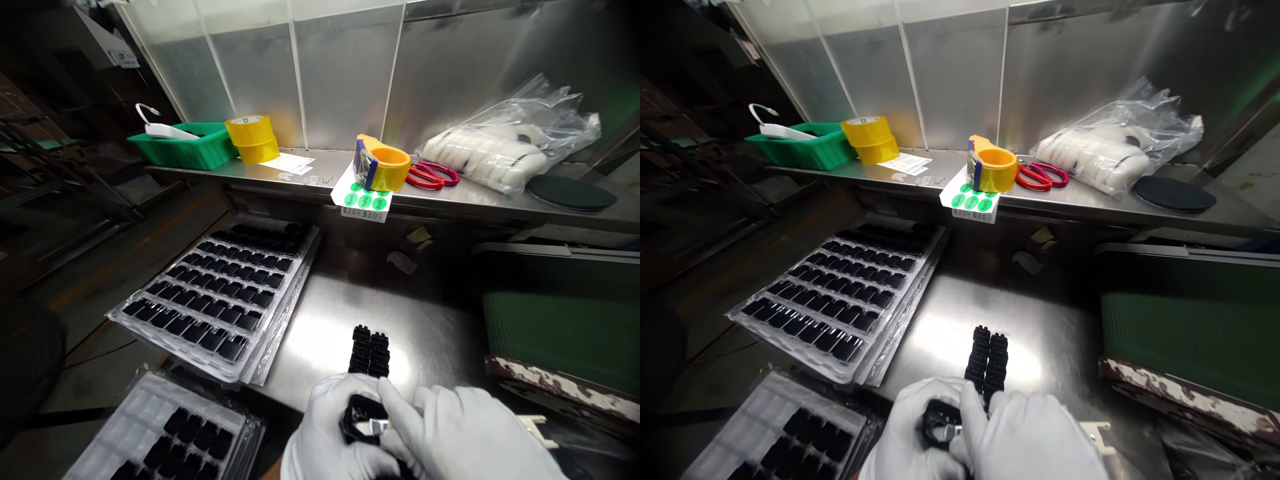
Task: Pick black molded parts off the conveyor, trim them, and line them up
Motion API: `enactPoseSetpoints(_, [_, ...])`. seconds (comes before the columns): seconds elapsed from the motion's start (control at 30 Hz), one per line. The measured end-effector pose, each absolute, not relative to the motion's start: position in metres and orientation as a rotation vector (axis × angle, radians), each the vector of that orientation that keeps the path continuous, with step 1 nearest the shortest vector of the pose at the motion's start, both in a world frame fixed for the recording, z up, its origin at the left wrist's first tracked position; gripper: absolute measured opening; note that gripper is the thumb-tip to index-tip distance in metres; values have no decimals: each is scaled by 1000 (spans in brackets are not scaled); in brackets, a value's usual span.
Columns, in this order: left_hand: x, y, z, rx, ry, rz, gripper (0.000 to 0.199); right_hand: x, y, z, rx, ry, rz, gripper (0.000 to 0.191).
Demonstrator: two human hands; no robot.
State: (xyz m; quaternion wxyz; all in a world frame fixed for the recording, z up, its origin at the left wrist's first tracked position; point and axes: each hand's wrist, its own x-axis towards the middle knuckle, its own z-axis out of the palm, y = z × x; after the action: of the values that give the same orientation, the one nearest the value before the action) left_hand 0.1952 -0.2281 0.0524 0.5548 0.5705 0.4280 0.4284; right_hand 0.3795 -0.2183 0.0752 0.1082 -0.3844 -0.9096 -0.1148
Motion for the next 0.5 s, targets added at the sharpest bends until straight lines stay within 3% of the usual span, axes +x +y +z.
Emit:
enactPoseSetpoints(0.07, [198, -227, 52, 1323, 1046, 990, 42, 379, -214, 80, -1199, -2656, -35, 33])
enactPoseSetpoints(0.2, [199, -224, 47, 1386, 1034, 943, 30, 393, -203, 95, -1322, -2535, 896, 18])
enactPoseSetpoints(0.27, [193, -222, 32, 1412, 1066, 938, 25, 409, -198, 85, -1327, -2492, 1117, 21])
enactPoseSetpoints(0.37, [177, -218, -13, 836, 1256, 912, 26, 439, -197, 23, -1643, -2109, 1316, 38])
enactPoseSetpoints(0.5, [159, -228, -83, 176, 1255, 598, 30, 469, -204, -93, -2191, -1518, 1130, 55])
